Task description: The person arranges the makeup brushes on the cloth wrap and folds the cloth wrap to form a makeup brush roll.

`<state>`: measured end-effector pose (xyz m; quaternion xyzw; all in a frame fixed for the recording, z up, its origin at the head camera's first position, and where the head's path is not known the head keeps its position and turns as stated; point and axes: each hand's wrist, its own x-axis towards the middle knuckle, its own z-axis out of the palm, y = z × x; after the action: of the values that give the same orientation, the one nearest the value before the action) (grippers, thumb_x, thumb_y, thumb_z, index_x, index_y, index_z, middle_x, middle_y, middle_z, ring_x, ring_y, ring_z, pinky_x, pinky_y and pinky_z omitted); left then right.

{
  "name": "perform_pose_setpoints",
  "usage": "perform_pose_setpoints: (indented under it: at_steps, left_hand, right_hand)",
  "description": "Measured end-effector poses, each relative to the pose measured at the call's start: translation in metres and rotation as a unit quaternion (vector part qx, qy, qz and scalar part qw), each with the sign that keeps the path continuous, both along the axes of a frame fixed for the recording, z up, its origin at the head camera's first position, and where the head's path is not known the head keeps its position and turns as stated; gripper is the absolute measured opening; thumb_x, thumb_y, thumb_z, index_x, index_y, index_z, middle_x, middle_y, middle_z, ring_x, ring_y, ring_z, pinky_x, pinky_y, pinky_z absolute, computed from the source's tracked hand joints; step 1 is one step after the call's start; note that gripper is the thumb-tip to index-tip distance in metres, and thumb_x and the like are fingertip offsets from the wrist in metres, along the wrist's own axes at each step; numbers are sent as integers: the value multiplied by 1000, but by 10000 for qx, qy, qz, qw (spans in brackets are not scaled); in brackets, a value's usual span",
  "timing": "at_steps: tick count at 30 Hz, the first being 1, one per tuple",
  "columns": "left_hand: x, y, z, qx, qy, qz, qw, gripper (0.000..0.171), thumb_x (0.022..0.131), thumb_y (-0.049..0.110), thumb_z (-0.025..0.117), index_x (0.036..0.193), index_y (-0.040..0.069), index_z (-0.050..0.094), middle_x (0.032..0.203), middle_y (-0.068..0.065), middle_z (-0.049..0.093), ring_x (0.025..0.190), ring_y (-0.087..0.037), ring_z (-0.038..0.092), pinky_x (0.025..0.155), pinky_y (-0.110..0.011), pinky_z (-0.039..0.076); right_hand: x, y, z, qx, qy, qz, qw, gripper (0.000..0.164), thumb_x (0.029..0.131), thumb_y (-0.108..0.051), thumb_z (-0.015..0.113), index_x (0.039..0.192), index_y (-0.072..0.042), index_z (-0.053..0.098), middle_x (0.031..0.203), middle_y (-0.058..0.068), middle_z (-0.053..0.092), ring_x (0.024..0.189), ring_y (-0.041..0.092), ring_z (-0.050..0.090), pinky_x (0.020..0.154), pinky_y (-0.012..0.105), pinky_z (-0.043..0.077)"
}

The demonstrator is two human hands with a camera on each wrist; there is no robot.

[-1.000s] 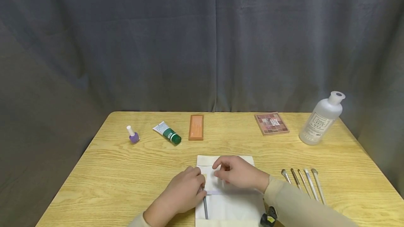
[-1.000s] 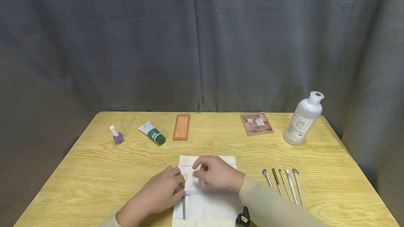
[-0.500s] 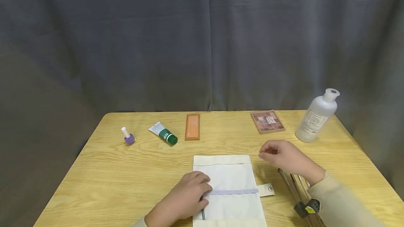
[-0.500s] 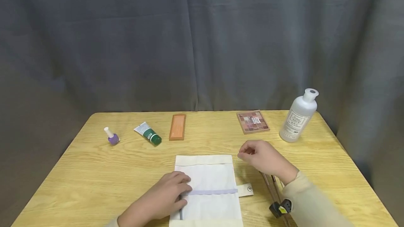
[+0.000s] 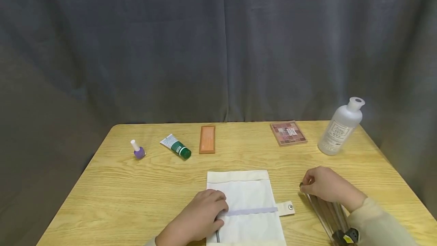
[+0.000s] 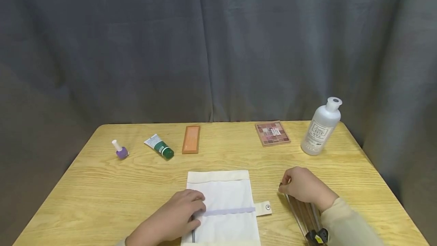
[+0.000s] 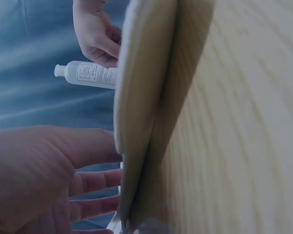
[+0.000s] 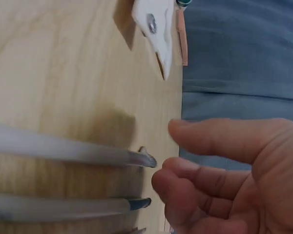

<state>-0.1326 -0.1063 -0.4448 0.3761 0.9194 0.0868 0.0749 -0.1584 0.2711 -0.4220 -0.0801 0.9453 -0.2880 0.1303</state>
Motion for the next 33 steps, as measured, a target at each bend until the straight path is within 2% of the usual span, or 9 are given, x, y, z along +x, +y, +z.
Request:
perform_pose_setpoints:
  at_steps: [8,13,17,22,25,28,33]
  left_hand:
    - [4,1,6,-27,-215,119,9997,26,92,34,71,117,26,71,133,3,58,128,-21,49,108,-47,38]
    - [4,8,12,-178,-211,155,9995,25,93,37,70,114,24,72,131,4,59,127,-21,49,109,-49,37]
    - [5,14,14,-147,-116,50,9998,24,93,35,70,107,17,75,130,3,61,128,-19,51,111,-41,38]
    - [4,18,15,-66,-388,56,9992,26,95,32,68,109,12,76,133,2,62,126,-16,54,103,-30,46]
    - [3,19,15,-26,-495,147,9987,24,95,32,68,108,13,76,132,3,62,123,-16,56,98,-30,50]
    - [1,19,14,47,-520,195,9984,21,95,31,69,104,14,77,130,5,62,121,-15,57,96,-31,51]
    - [0,18,10,119,-462,121,9988,18,94,31,69,104,17,75,126,7,62,118,-13,56,94,-29,51]
  right_hand:
    - [-1,-7,-8,168,-16,-369,9992,16,80,-12,79,80,-7,64,65,1,58,52,13,54,50,31,48]
    - [1,-10,-12,270,-106,-446,9986,14,81,-8,78,81,-6,63,63,1,58,48,13,54,47,29,47]
    - [4,-13,-13,266,-193,-507,9982,9,82,-4,73,81,-4,64,60,2,58,45,12,53,45,28,46]
    - [2,-19,-10,217,-354,-589,9974,8,82,-4,70,78,-6,63,57,3,57,45,12,53,45,27,46]
    - [0,-22,-6,-161,-270,-440,9985,5,84,-7,68,80,-6,64,55,1,55,44,11,50,45,26,43]
    - [-5,-25,1,-869,-123,-235,9959,8,88,-10,65,87,-3,68,57,0,54,47,10,46,45,24,40]
    - [-13,-36,19,-2103,76,-384,9769,17,96,-14,61,100,1,69,69,5,58,58,14,49,51,28,43]
